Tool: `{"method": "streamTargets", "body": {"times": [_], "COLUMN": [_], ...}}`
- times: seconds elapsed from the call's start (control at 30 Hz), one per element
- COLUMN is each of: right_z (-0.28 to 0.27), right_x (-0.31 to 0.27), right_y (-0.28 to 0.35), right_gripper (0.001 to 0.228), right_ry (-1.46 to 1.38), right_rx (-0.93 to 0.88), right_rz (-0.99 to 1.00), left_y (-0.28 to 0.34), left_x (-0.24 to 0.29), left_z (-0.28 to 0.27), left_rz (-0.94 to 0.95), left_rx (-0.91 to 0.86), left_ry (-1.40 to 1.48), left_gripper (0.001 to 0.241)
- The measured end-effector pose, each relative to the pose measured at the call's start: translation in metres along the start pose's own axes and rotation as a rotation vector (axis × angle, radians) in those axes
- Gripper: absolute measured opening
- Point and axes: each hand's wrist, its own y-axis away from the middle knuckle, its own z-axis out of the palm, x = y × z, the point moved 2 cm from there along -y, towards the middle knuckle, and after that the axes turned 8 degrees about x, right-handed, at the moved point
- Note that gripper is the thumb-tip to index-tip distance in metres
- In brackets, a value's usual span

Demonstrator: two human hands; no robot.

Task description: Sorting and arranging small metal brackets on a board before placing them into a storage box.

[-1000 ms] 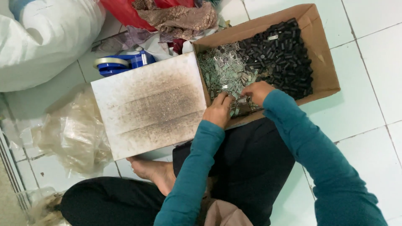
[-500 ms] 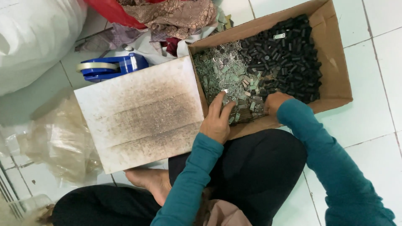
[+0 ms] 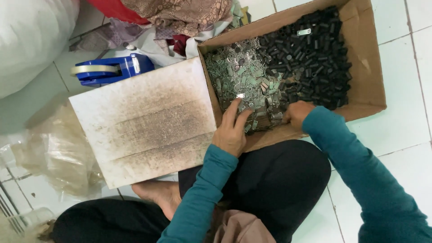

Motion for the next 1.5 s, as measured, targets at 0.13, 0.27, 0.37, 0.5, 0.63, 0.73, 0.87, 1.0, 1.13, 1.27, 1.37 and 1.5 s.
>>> {"method": "streamTargets", "body": {"times": [0.13,0.27,0.37,0.5,0.63,0.73,0.87,1.0,1.13,1.27,1.37,1.5], "right_z": [-0.015,-0.057,-0.041,-0.020,-0.018,-0.027,-0.018,-0.009,-0.021,-0.024,-0.011,-0.003], "right_x": [-0.002,-0.004,0.050,0.072,0.041,0.009,-0.004,-0.012,-0.020,-0.022,-0.015,-0.011], "right_y": [0.008,0.031,0.005,-0.013,-0.007,0.009,0.002,0.002,0.002,-0.003,-0.015,-0.020], "right_gripper": [0.040,0.034,0.022,0.016,0.053,0.082,0.119,0.132,0.117,0.107,0.080,0.069], "right_ry": [-0.110,-0.298,-0.180,-0.030,-0.191,-0.018,0.385,0.563,0.562,0.423,0.493,0.570], "right_rx": [0.181,0.486,0.695,0.660,0.817,0.820,0.746,0.712,0.798,0.746,0.834,0.941], "right_rz": [-0.161,-0.165,-0.120,0.011,-0.171,-0.250,-0.285,-0.287,-0.386,-0.413,-0.401,-0.454], "left_y": [-0.001,0.002,0.003,0.002,0.003,0.004,0.002,0.001,-0.001,0.001,0.001,0.003], "left_x": [-0.001,-0.002,-0.003,-0.001,-0.003,-0.004,-0.002,-0.001,0.000,0.000,-0.001,-0.002], "left_z": [0.001,0.003,0.005,0.003,0.004,0.003,0.001,0.001,-0.001,-0.002,-0.001,0.000], "left_rz": [0.007,0.013,0.010,-0.009,-0.006,-0.007,-0.011,-0.015,-0.023,-0.027,-0.037,-0.031], "left_rx": [0.011,0.011,0.015,0.012,0.013,-0.002,-0.018,-0.017,-0.010,-0.022,-0.023,-0.013], "left_ry": [-0.006,-0.002,-0.003,-0.008,0.021,0.024,0.014,0.048,0.038,0.051,0.044,0.040], "left_gripper": [0.034,0.035,0.035,0.035,0.036,0.037,0.036,0.036,0.036,0.035,0.037,0.037]}}
